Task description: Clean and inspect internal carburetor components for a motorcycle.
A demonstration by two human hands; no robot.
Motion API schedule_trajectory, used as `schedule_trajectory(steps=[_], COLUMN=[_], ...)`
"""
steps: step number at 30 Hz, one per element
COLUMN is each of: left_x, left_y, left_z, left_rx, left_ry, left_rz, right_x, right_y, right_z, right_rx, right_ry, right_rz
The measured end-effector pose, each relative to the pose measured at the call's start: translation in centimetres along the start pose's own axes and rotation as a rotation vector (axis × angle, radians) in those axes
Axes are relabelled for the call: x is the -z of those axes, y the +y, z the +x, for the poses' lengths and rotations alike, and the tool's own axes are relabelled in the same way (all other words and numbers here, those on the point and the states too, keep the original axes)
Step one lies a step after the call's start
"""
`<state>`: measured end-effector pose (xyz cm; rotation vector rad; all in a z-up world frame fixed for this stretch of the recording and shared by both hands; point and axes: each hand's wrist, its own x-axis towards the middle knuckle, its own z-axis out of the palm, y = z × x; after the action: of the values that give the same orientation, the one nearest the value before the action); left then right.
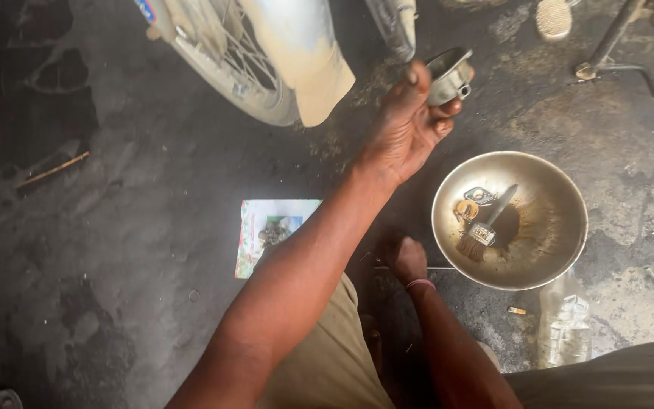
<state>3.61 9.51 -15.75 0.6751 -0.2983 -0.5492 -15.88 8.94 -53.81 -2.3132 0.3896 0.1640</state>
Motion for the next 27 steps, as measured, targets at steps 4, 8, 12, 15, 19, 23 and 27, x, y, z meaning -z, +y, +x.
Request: schedule_trajectory(steps=[4, 8, 12, 15, 19, 23, 27], left_x=[0.0, 0.3, 0.7, 0.2, 0.6, 1.5, 2.3], left_y=[0.1, 0.2, 0.6, 1.5, 2.1, 2.0, 0.2], left_z=[0.2, 0.2, 0.1, -0.1, -0.6, -0.3, -0.3], left_rx=[0.011, 0.027, 0.012, 0.004, -0.027, -0.076, -0.009], left_ry=[0.017, 0.029, 0.004, 0.027, -0.034, -0.036, 0.063], left_rz=[0.017, 0.006, -0.014, 0.011, 0.041, 0.031, -0.165], right_x=[1.5, 0.9, -6.0, -8.1, -2.8, -3.1, 3.2], right_y=[-3.7, -7.8, -5.3, -3.8, -8.5, -8.2, -11.8], right_z=[-0.4, -1.7, -1.5, -1.4, -2.4, -2.1, -3.4], right_rx=[0.047, -0.017, -0.068, 0.018, -0.127, -0.177, -0.220], right_ry=[-0.182, -0.221, -0.138, 0.089, -0.050, -0.172, -0.230], right_rz=[-0.181, -0.363, -0.453, -0.373, -0.271, -0.292, -0.124])
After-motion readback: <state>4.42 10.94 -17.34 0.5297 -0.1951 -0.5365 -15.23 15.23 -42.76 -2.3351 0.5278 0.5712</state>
